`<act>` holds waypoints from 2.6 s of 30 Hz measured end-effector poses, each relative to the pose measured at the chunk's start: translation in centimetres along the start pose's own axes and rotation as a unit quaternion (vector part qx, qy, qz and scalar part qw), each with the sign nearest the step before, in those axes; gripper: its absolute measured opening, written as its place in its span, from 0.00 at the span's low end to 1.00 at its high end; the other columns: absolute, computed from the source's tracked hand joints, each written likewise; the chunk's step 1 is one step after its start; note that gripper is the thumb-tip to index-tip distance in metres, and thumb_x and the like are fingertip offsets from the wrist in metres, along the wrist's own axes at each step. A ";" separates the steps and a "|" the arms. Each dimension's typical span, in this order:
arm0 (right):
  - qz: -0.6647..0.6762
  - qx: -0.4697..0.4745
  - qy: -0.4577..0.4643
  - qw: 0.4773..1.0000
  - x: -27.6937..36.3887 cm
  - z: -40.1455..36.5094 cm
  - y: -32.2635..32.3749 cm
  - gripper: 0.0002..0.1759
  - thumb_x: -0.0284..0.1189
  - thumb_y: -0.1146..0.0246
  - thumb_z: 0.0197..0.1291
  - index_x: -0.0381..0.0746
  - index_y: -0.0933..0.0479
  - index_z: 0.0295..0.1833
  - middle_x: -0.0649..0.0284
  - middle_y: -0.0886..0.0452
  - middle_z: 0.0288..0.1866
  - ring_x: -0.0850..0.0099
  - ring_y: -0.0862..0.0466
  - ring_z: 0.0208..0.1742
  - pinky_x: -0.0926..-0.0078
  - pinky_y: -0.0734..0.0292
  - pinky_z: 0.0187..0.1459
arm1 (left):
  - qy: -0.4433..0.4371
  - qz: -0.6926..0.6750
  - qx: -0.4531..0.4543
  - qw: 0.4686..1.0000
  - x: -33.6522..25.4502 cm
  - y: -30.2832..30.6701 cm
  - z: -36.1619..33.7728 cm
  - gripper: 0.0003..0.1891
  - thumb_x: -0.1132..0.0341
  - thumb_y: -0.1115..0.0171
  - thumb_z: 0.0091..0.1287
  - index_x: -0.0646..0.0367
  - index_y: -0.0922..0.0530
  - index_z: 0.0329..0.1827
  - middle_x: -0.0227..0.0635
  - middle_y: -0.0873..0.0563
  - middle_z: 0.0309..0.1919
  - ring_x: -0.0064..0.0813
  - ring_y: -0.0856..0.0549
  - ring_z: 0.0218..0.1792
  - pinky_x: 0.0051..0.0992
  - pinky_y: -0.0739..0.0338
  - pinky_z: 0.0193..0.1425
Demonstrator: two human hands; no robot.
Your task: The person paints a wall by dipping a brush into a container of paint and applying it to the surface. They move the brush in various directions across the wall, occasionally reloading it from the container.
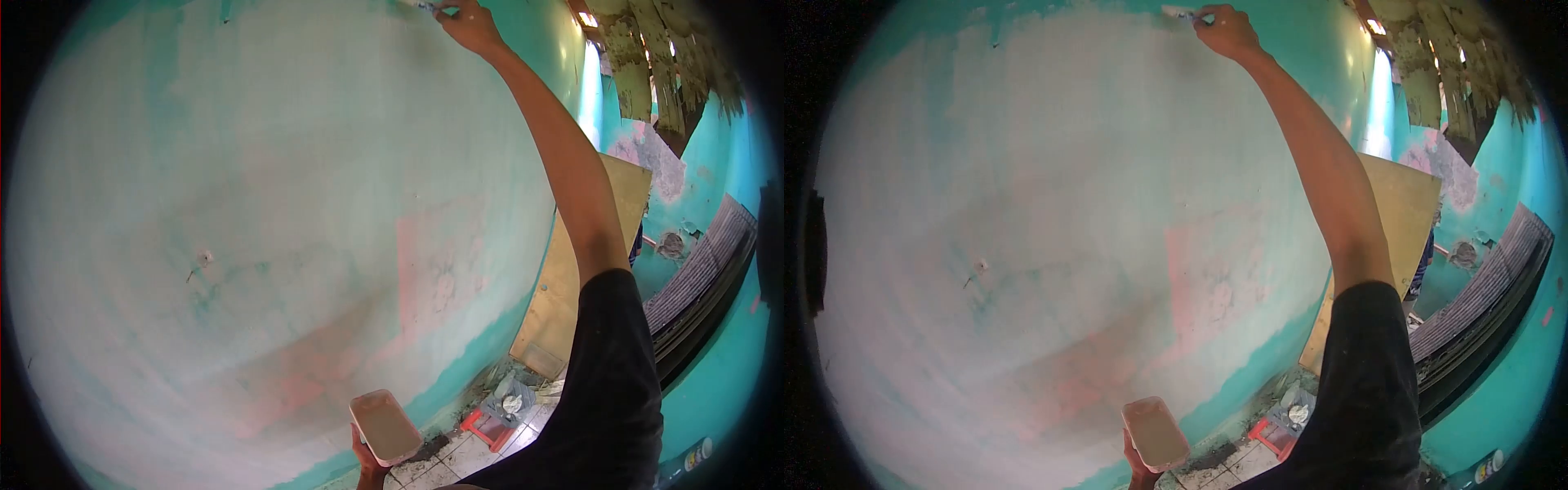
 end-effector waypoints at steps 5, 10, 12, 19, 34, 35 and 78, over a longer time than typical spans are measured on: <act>-0.040 0.104 0.011 0.994 -2.4 -1.4 -5.3 0.20 0.43 0.34 0.54 0.51 0.17 0.53 0.58 0.23 0.63 0.53 0.21 0.60 0.54 0.24 0.60 | -0.015 -0.003 0.002 1.000 0.4 0.9 1.9 0.34 0.37 0.64 0.77 0.53 0.30 0.71 0.40 0.20 0.61 0.45 0.18 0.58 0.49 0.22 0.61; -0.068 0.212 -0.035 0.974 -1.5 -20.0 -8.7 0.19 0.33 0.40 0.60 0.47 0.22 0.58 0.46 0.17 0.45 0.48 0.17 0.51 0.50 0.20 0.54 | 0.007 -0.046 0.021 0.999 1.1 -1.5 1.5 0.35 0.36 0.63 0.77 0.54 0.31 0.72 0.41 0.20 0.61 0.45 0.18 0.58 0.49 0.22 0.62; -0.099 0.265 -0.033 0.959 -2.3 -25.4 -10.0 0.20 0.33 0.37 0.60 0.47 0.20 0.59 0.50 0.14 0.37 0.49 0.16 0.44 0.51 0.19 0.49 | 0.023 -0.026 0.004 0.999 1.3 -3.4 1.0 0.35 0.36 0.62 0.77 0.54 0.31 0.72 0.42 0.19 0.60 0.45 0.18 0.58 0.49 0.22 0.63; -0.062 0.355 0.132 0.923 -2.7 -17.2 -8.9 0.16 0.34 0.32 0.60 0.41 0.14 0.53 0.52 0.15 0.39 0.66 0.14 0.33 0.68 0.19 0.42 | 0.041 -0.020 0.014 0.999 1.8 -0.4 1.0 0.36 0.34 0.62 0.76 0.54 0.32 0.73 0.42 0.20 0.61 0.45 0.19 0.59 0.49 0.23 0.64; -0.093 0.073 0.059 0.991 0.1 -10.1 -7.7 0.18 0.44 0.35 0.58 0.48 0.15 0.51 0.53 0.13 0.42 0.49 0.15 0.45 0.55 0.18 0.50 | 0.058 0.029 0.024 0.998 -2.8 -0.2 -0.5 0.38 0.33 0.65 0.76 0.55 0.34 0.75 0.42 0.21 0.63 0.45 0.19 0.60 0.50 0.23 0.64; -0.067 0.170 -0.020 0.983 0.3 -14.9 -9.2 0.19 0.42 0.36 0.60 0.49 0.17 0.54 0.53 0.13 0.45 0.46 0.16 0.48 0.52 0.19 0.51 | 0.072 0.032 0.019 0.997 -2.8 0.8 -0.3 0.38 0.33 0.65 0.76 0.55 0.34 0.74 0.42 0.21 0.63 0.45 0.18 0.60 0.50 0.23 0.64; -0.063 0.145 0.155 0.975 -2.3 4.5 -1.5 0.15 0.37 0.33 0.59 0.44 0.14 0.50 0.57 0.15 0.28 0.64 0.16 0.29 0.64 0.22 0.36 | 0.065 0.000 0.029 0.997 -2.5 -1.7 0.4 0.41 0.30 0.61 0.73 0.54 0.34 0.74 0.42 0.21 0.62 0.46 0.20 0.60 0.52 0.24 0.63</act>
Point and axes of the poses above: each hand's wrist, its own z-axis towards the middle knuckle, its own y-axis out of the back of the hand, x = y × z, the point moved 10 cm from there along z, towards the middle knuckle
